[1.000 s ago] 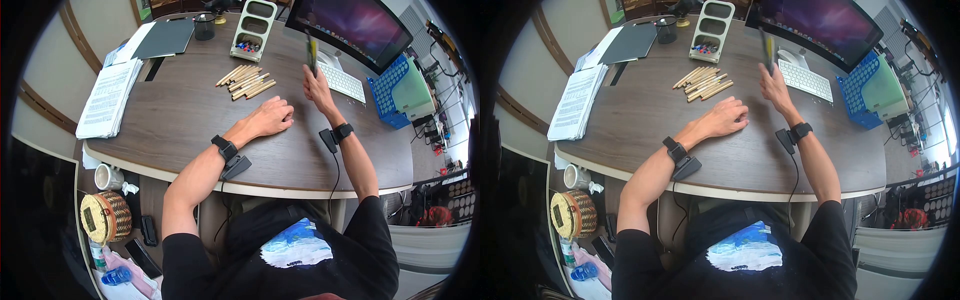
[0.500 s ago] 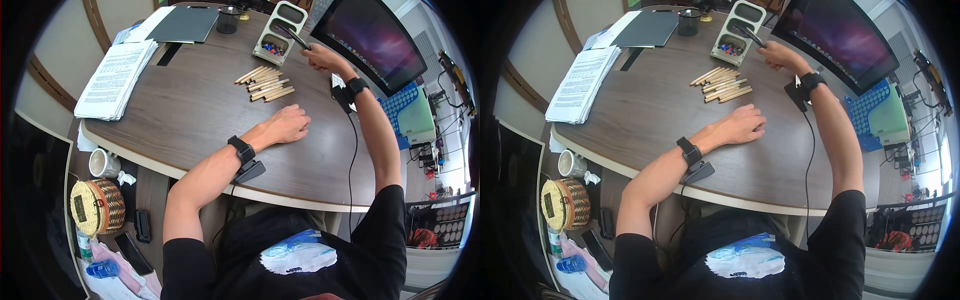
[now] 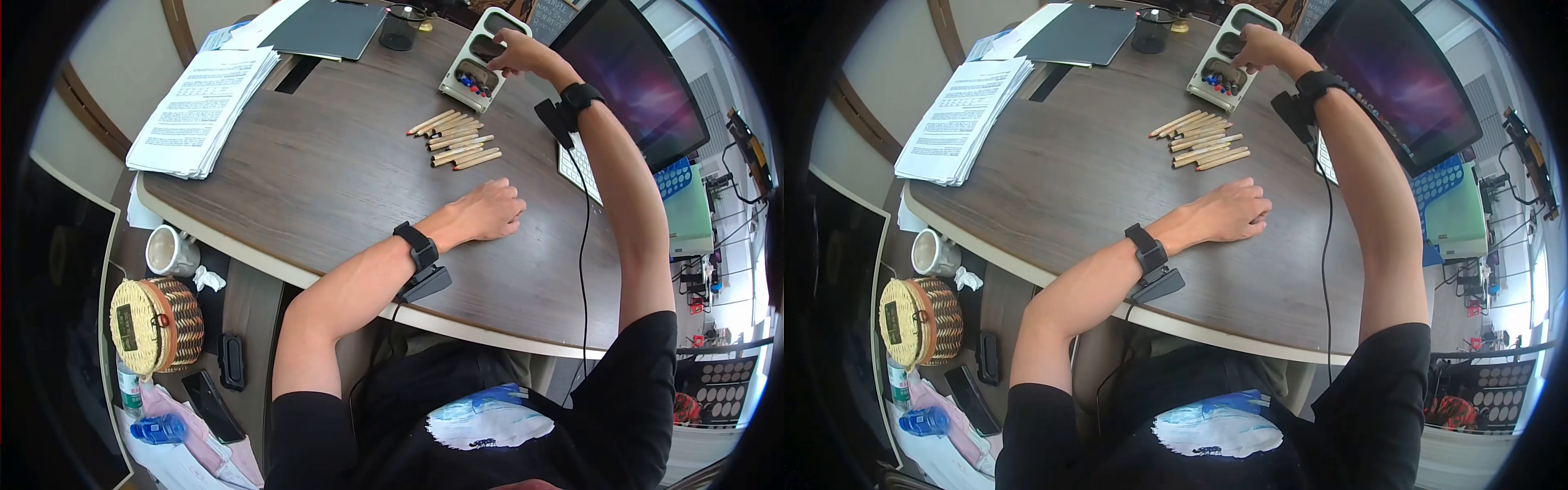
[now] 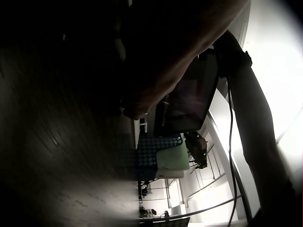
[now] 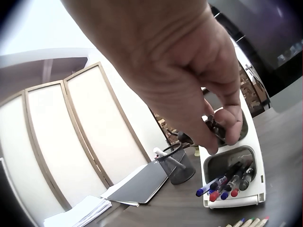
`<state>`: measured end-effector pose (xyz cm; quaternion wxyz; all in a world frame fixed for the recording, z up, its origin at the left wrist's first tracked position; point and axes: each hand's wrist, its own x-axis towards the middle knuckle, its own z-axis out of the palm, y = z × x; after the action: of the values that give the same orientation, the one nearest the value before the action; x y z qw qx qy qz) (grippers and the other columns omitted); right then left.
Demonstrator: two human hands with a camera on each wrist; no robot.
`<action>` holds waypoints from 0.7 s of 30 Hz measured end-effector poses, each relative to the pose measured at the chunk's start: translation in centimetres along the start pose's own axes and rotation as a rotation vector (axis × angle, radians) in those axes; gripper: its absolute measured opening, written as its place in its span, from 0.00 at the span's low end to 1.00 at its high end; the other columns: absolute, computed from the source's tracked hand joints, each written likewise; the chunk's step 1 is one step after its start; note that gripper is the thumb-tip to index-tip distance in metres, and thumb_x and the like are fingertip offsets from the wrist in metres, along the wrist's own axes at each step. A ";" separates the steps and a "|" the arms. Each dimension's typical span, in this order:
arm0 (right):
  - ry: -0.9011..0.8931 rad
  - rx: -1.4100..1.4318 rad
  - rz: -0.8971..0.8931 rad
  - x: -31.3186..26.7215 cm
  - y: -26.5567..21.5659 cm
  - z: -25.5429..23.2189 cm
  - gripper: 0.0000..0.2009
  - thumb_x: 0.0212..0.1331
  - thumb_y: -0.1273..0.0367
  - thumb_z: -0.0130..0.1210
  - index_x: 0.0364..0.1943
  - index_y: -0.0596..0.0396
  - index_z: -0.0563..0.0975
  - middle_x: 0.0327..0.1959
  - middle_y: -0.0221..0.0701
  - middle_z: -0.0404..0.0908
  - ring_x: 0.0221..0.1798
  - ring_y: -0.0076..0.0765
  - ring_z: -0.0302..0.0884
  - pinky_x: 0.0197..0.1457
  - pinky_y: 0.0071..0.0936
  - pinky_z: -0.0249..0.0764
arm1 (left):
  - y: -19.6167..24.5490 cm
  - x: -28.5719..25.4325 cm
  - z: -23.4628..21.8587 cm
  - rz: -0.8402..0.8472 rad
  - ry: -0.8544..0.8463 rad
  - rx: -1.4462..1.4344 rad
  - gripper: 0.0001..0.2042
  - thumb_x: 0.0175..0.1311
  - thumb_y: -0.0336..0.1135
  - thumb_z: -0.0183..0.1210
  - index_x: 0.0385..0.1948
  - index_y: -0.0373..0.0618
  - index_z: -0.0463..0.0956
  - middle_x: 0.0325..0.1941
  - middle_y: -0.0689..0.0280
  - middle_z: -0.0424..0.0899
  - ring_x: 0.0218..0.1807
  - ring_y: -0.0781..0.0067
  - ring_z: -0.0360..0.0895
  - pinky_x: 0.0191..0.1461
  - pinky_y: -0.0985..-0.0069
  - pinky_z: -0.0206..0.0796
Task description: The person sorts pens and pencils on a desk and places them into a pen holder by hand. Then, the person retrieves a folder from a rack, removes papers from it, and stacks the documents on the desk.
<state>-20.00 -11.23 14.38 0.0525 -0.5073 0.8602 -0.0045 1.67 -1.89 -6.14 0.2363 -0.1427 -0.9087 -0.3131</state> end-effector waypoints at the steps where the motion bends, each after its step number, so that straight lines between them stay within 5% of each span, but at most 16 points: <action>1: -0.004 -0.002 -0.005 -0.1 0.0 0.4 0.37 0.63 0.58 0.75 0.71 0.64 0.72 0.30 0.35 0.86 0.30 0.31 0.86 0.34 0.30 0.78 | 0.0 0.0 0.1 -0.005 0.005 0.000 0.10 0.71 0.40 0.63 0.33 0.45 0.81 0.39 0.61 0.82 0.49 0.54 0.77 0.57 0.59 0.74; 4: 0.066 0.081 -0.010 -2.1 -0.1 1.2 0.42 0.59 0.48 0.78 0.69 0.62 0.75 0.37 0.40 0.88 0.36 0.31 0.87 0.41 0.29 0.81 | -0.1 0.0 0.0 -0.028 -0.004 -0.007 0.09 0.71 0.40 0.63 0.34 0.45 0.82 0.39 0.61 0.83 0.49 0.54 0.77 0.58 0.59 0.74; 8: 0.327 -0.111 -0.106 -6.3 -0.9 1.5 0.34 0.63 0.51 0.76 0.65 0.59 0.78 0.45 0.40 0.85 0.45 0.32 0.86 0.47 0.31 0.80 | 0.0 -0.2 0.1 0.005 0.036 -0.005 0.09 0.71 0.39 0.62 0.34 0.44 0.82 0.39 0.60 0.83 0.49 0.54 0.77 0.59 0.59 0.74; 10: 0.328 -0.114 -0.413 -9.9 -1.5 1.7 0.31 0.66 0.52 0.72 0.67 0.53 0.79 0.55 0.41 0.86 0.58 0.45 0.86 0.59 0.41 0.82 | 0.0 -0.2 0.1 0.004 0.038 -0.009 0.09 0.72 0.39 0.61 0.34 0.44 0.82 0.38 0.61 0.82 0.48 0.55 0.77 0.58 0.59 0.73; 13: 0.101 -0.020 -0.577 -13.0 -2.8 3.7 0.31 0.60 0.65 0.75 0.69 0.52 0.78 0.63 0.40 0.81 0.63 0.49 0.83 0.65 0.44 0.80 | -0.2 0.0 0.2 0.030 0.024 0.028 0.09 0.71 0.39 0.62 0.33 0.44 0.81 0.37 0.60 0.82 0.48 0.55 0.76 0.56 0.59 0.72; 14: -0.023 -0.095 -0.517 -13.6 -3.2 3.9 0.41 0.54 0.68 0.77 0.76 0.50 0.72 0.72 0.39 0.76 0.70 0.49 0.79 0.75 0.45 0.78 | -0.3 0.0 0.2 0.035 0.014 0.034 0.10 0.71 0.39 0.62 0.31 0.44 0.81 0.37 0.60 0.82 0.48 0.55 0.76 0.54 0.58 0.72; 15: -0.020 -0.088 -0.507 -13.7 -3.2 4.6 0.41 0.54 0.68 0.77 0.76 0.50 0.72 0.72 0.39 0.76 0.70 0.49 0.79 0.75 0.45 0.78 | -0.2 0.0 0.1 0.041 0.004 0.031 0.10 0.71 0.39 0.62 0.31 0.44 0.81 0.37 0.60 0.82 0.48 0.55 0.76 0.54 0.58 0.72; 18: -0.152 -0.179 -0.508 -12.6 -3.0 7.5 0.64 0.40 0.74 0.82 0.87 0.38 0.54 0.89 0.35 0.57 0.89 0.48 0.56 0.93 0.44 0.59 | 0.1 0.0 -0.4 0.013 0.010 0.014 0.10 0.71 0.39 0.62 0.31 0.44 0.81 0.37 0.59 0.82 0.47 0.54 0.76 0.55 0.57 0.72; 21: -0.237 -0.211 -0.559 -11.1 -3.8 8.6 0.66 0.38 0.72 0.84 0.87 0.38 0.54 0.89 0.35 0.55 0.90 0.48 0.53 0.94 0.46 0.57 | 0.4 0.1 -0.8 -0.026 -0.015 -0.006 0.11 0.71 0.39 0.62 0.30 0.44 0.81 0.36 0.59 0.82 0.48 0.53 0.76 0.55 0.56 0.72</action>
<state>-10.55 -3.04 6.97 0.0960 -0.7237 0.6710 0.1296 2.07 -2.09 -5.30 0.2250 -0.1338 -0.9113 -0.3178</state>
